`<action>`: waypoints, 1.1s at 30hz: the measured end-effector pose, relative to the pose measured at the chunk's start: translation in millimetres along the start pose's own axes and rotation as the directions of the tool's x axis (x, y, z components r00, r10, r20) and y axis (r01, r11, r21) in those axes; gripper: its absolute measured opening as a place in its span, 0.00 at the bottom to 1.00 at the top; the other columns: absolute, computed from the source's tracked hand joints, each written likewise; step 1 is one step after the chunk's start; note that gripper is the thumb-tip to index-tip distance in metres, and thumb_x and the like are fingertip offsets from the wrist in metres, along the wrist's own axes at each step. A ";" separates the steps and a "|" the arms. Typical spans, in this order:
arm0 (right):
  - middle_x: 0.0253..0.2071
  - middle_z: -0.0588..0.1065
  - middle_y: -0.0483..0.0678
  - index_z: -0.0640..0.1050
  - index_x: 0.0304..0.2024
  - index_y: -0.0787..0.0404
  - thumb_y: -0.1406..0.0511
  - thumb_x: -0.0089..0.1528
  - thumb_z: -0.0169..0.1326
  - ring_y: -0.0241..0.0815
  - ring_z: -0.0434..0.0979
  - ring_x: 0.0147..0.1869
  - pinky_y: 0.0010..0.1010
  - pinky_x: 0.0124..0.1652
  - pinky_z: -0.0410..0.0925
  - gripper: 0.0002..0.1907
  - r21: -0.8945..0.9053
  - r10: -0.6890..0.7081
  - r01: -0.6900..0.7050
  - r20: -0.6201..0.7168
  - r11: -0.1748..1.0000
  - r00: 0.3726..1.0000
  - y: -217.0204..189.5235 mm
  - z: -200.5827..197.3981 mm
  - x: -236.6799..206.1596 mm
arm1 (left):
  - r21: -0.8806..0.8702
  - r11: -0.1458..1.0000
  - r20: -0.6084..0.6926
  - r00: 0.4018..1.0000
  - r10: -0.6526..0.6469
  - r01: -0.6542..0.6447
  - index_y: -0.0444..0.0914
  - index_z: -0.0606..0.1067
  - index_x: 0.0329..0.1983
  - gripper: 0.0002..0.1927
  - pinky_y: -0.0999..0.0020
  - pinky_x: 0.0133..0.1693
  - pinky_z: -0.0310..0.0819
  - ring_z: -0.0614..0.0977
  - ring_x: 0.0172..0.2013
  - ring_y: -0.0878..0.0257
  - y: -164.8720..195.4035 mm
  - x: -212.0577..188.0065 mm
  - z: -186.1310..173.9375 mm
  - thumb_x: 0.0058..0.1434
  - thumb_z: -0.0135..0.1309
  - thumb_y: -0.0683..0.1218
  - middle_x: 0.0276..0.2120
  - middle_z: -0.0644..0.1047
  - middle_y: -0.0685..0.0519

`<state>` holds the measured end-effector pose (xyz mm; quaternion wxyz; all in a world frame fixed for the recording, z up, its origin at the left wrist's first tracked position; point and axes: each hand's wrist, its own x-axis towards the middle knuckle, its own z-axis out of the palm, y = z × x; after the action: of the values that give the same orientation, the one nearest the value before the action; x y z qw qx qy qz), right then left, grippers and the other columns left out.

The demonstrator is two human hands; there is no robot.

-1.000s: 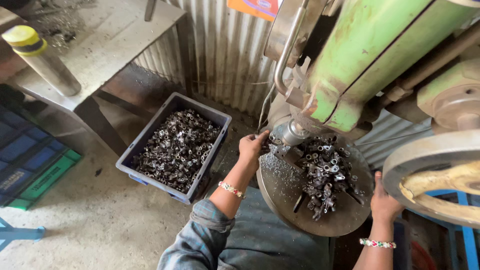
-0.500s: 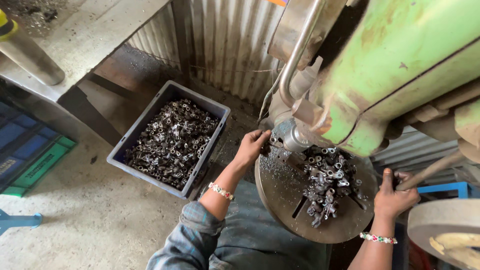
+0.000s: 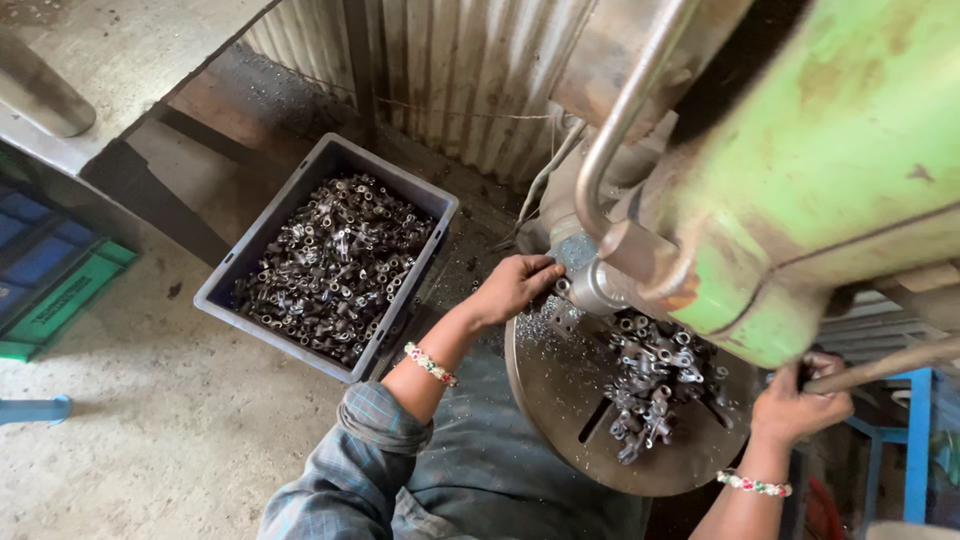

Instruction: The person operates a drill press to machine small metal parts. They repeatedly pick parts from a bin, position them under the drill bit, lower the spindle to cut, then lift the spindle and place the finished parts into a container.

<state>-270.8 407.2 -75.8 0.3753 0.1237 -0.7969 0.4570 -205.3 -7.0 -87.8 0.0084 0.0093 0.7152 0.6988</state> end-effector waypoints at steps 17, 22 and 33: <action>0.30 0.70 0.50 0.71 0.42 0.70 0.68 0.74 0.59 0.38 0.67 0.28 0.32 0.31 0.61 0.12 0.155 0.014 -0.019 0.037 0.988 0.999 -25.3 64.2 84.0 | -0.132 0.988 -0.181 0.982 0.054 -0.079 0.33 0.80 0.44 0.18 0.70 0.32 0.71 0.73 0.27 0.70 4.4 3.7 16.6 0.71 0.52 0.54 0.26 0.77 0.57; 0.30 0.70 0.52 0.72 0.45 0.71 0.68 0.74 0.58 0.39 0.67 0.27 0.33 0.30 0.61 0.11 0.036 0.140 -0.147 0.155 0.988 0.978 -39.1 -18.5 -12.4 | -0.415 0.906 -0.629 0.746 -0.217 -0.087 0.34 0.80 0.41 0.16 0.66 0.27 0.69 0.73 0.23 0.67 8.8 -25.1 5.5 0.67 0.50 0.51 0.23 0.76 0.56; 0.67 0.68 0.59 0.67 0.67 0.76 0.67 0.69 0.71 0.49 0.64 0.69 0.42 0.73 0.58 0.34 0.004 -0.073 0.073 0.139 0.997 0.988 -34.9 -45.7 -24.0 | -0.388 0.919 -0.568 0.802 -0.184 -0.064 0.37 0.80 0.45 0.13 0.67 0.29 0.74 0.78 0.27 0.64 -20.7 -81.0 47.5 0.68 0.54 0.50 0.36 0.80 0.48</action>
<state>-213.3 421.9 -57.0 0.3352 0.1844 -0.8163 0.4328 -123.2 38.0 -109.7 -0.1917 -0.2350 0.5285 0.7929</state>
